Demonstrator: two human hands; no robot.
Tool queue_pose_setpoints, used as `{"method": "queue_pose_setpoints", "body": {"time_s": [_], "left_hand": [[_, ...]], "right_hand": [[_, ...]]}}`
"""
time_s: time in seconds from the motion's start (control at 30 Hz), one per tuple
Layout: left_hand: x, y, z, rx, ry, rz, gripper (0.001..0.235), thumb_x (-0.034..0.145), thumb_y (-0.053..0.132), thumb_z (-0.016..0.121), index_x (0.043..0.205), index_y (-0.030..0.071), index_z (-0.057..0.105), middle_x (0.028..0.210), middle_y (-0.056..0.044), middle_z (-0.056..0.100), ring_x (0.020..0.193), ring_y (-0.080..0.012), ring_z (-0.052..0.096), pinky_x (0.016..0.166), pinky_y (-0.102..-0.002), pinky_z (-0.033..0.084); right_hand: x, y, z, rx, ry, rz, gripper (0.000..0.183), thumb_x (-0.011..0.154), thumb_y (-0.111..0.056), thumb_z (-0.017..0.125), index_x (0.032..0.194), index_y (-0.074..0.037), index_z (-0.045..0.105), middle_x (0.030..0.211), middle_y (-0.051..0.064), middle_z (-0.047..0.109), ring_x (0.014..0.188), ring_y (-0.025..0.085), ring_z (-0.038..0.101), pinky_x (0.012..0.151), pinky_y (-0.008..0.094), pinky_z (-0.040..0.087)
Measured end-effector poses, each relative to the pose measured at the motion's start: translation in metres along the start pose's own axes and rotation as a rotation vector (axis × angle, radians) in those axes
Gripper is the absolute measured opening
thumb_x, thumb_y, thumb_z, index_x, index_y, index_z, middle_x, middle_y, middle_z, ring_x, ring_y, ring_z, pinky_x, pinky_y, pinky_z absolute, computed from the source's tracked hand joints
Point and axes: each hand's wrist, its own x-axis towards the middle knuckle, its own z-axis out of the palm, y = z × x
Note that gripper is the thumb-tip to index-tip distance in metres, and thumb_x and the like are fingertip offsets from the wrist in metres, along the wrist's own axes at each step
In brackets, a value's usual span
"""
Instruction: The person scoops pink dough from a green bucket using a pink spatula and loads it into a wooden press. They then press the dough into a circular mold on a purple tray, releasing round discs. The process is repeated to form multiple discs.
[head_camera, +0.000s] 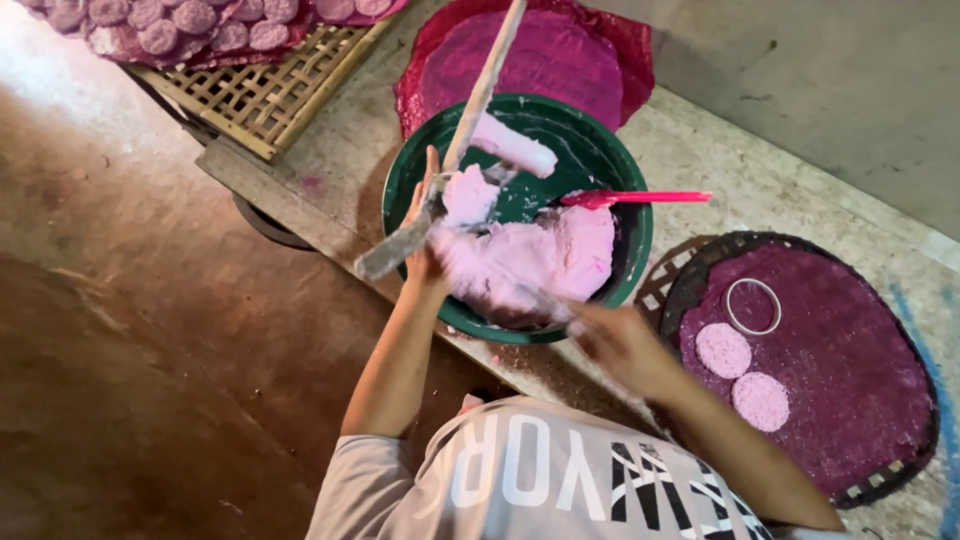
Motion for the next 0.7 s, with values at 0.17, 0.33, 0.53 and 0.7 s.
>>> {"method": "queue_pose_setpoints", "body": {"time_s": [0.17, 0.33, 0.53, 0.7], "left_hand": [[-0.011, 0.000, 0.014, 0.421, -0.024, 0.418, 0.048, 0.080, 0.025, 0.078, 0.125, 0.018, 0.063, 0.156, -0.031, 0.042, 0.108, -0.0365, 0.060, 0.078, -0.040, 0.057], [0.003, -0.015, 0.022, 0.462, -0.065, 0.287, 0.065, 0.086, 0.025, 0.074, 0.142, 0.003, 0.052, 0.155, -0.025, 0.047, 0.104, -0.0300, 0.062, 0.075, -0.037, 0.058], [0.004, -0.030, 0.004, 0.311, -0.016, 0.384, 0.087, 0.084, 0.033, 0.081, 0.152, -0.004, 0.042, 0.103, -0.014, 0.063, 0.081, -0.0300, 0.065, 0.067, -0.039, 0.055], [-0.008, -0.023, 0.016, 0.432, -0.203, 0.468, 0.071, 0.094, 0.025, 0.076, 0.159, 0.012, 0.050, 0.096, -0.008, 0.062, 0.079, -0.0249, 0.068, 0.064, -0.037, 0.056]], "right_hand": [[0.011, 0.013, -0.011, -0.080, 0.144, 0.252, 0.047, 0.097, -0.003, 0.057, 0.143, -0.009, 0.061, 0.073, 0.021, 0.064, 0.062, 0.019, 0.055, 0.058, 0.037, 0.050], [0.010, -0.005, -0.003, -0.172, 0.080, 0.115, 0.050, 0.097, -0.006, 0.059, 0.146, -0.010, 0.056, 0.068, 0.024, 0.059, 0.053, 0.023, 0.056, 0.058, 0.038, 0.050], [0.017, -0.056, -0.064, -0.298, -0.080, 0.203, 0.051, 0.093, -0.012, 0.061, 0.142, -0.026, 0.062, 0.069, 0.020, 0.066, 0.054, 0.027, 0.066, 0.058, 0.038, 0.054], [0.061, -0.089, -0.099, -0.830, -0.381, 0.370, 0.046, 0.095, -0.026, 0.061, 0.139, -0.039, 0.064, 0.074, 0.015, 0.071, 0.059, 0.027, 0.068, 0.058, 0.042, 0.054]]}}
